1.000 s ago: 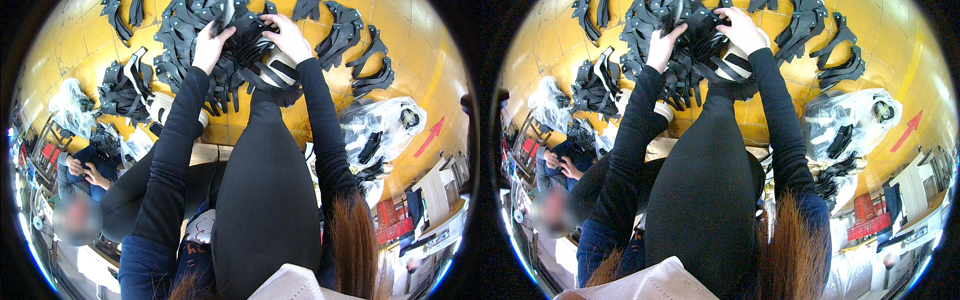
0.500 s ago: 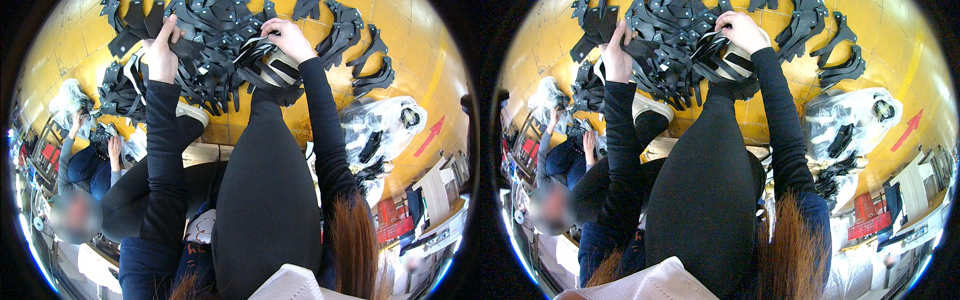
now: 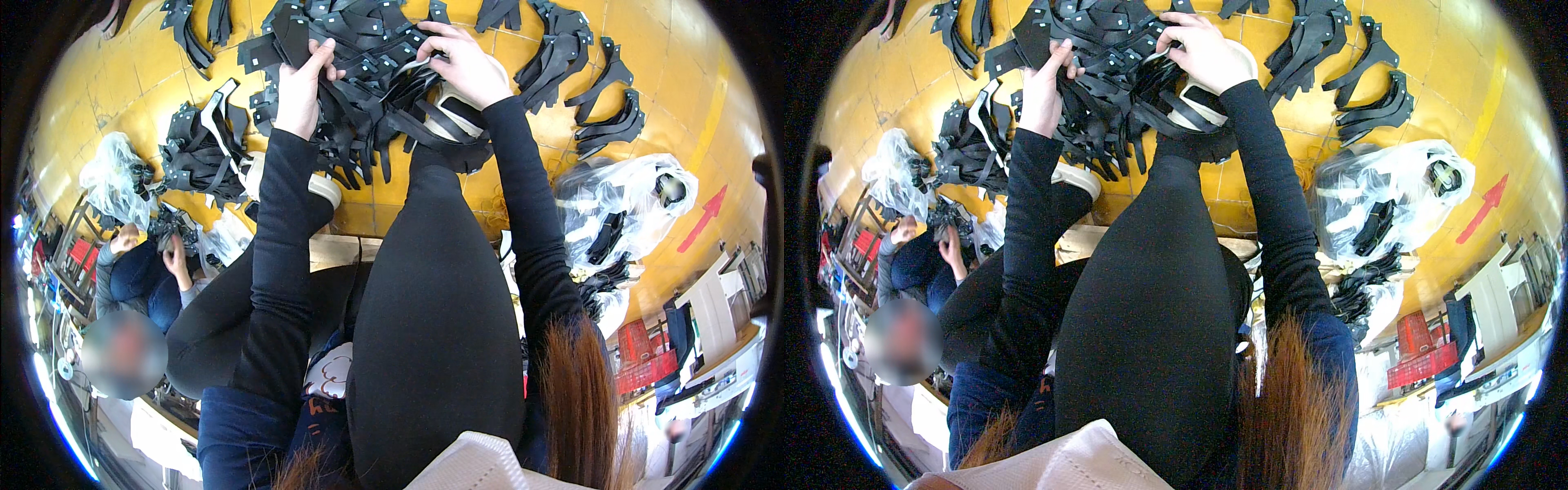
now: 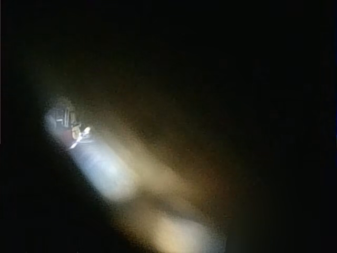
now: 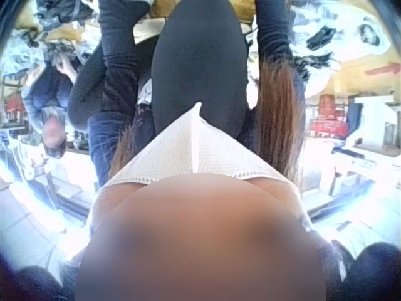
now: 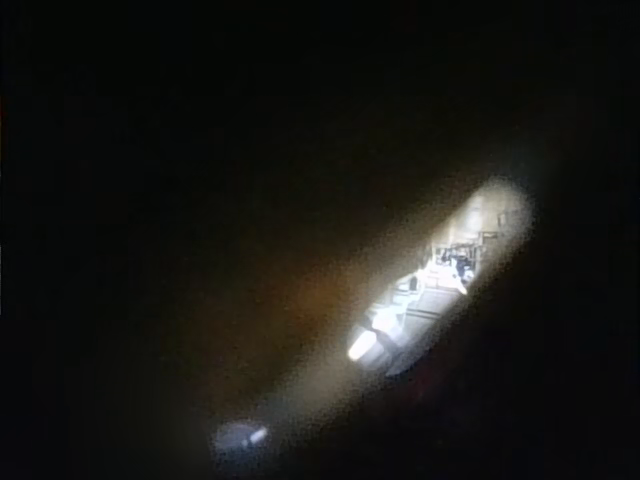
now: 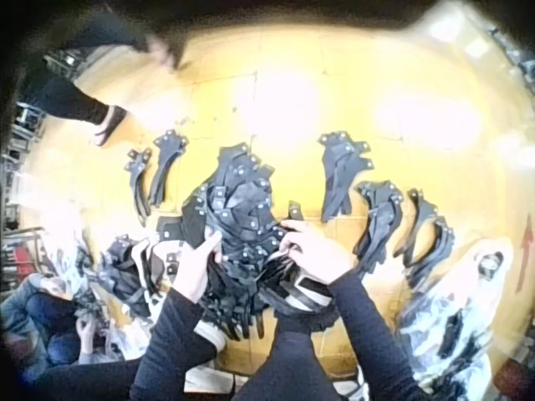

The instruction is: The person sits on the floor and repeatedly picks up black shoe parts, aligns them, and places them into a pile. The person handles the parts one at a time, occasionally adjusting their position before stacking them.

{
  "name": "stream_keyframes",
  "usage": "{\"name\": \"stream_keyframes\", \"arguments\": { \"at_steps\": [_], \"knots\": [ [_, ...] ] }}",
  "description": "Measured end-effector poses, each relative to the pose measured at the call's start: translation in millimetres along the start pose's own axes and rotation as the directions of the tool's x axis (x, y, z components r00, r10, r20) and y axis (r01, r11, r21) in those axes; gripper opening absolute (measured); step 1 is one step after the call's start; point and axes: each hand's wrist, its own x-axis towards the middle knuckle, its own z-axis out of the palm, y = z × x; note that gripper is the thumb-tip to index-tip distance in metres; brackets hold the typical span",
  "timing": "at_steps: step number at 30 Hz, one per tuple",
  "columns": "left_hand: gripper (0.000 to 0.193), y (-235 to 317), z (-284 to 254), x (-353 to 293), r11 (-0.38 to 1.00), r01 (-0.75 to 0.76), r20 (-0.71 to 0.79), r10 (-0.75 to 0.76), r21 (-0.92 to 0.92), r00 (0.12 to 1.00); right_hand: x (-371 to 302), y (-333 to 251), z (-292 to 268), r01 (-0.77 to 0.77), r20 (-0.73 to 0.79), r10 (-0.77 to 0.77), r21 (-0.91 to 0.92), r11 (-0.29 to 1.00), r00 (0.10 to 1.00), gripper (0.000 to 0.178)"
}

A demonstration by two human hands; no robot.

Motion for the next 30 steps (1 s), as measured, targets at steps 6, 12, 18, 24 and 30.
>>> {"name": "stream_keyframes", "arguments": {
  "at_steps": [6, 12, 18, 24, 30],
  "knots": [
    [0.015, -1.1, 5.2, 0.1, 0.996, 0.062, 0.034, -0.064, 0.070, 0.997, 12.2, -18.8, -15.2, 0.130, 0.078, -0.140, 0.127, 0.983, 0.987, 0.010],
    [0.010, 2.6, 16.3, -3.0, 0.980, 0.117, 0.079, -0.131, 0.162, 0.988, 11.7, -51.1, -42.8, 0.198, -0.052, -0.191, 0.233, 0.952, 0.980, 0.012],
    [0.021, -1.3, 19.8, -0.2, 0.980, 0.062, 0.098, -0.082, 0.191, 0.992, 25.7, -35.5, -70.8, 0.006, -0.282, 0.307, 0.745, 0.667, 0.909, 0.017],
    [0.020, -6.3, 11.7, 4.2, 0.984, 0.073, 0.050, -0.082, 0.163, 0.995, 23.3, -10.3, -102.0, -0.060, -0.434, 0.429, 0.644, 0.763, 0.792, 0.017],
    [0.016, -3.5, 7.9, 2.4, 0.983, 0.089, 0.043, -0.097, 0.161, 0.994, -9.2, -23.4, -97.8, 0.026, -0.324, 0.331, 0.747, 0.664, 0.886, 0.026]
  ]
}}
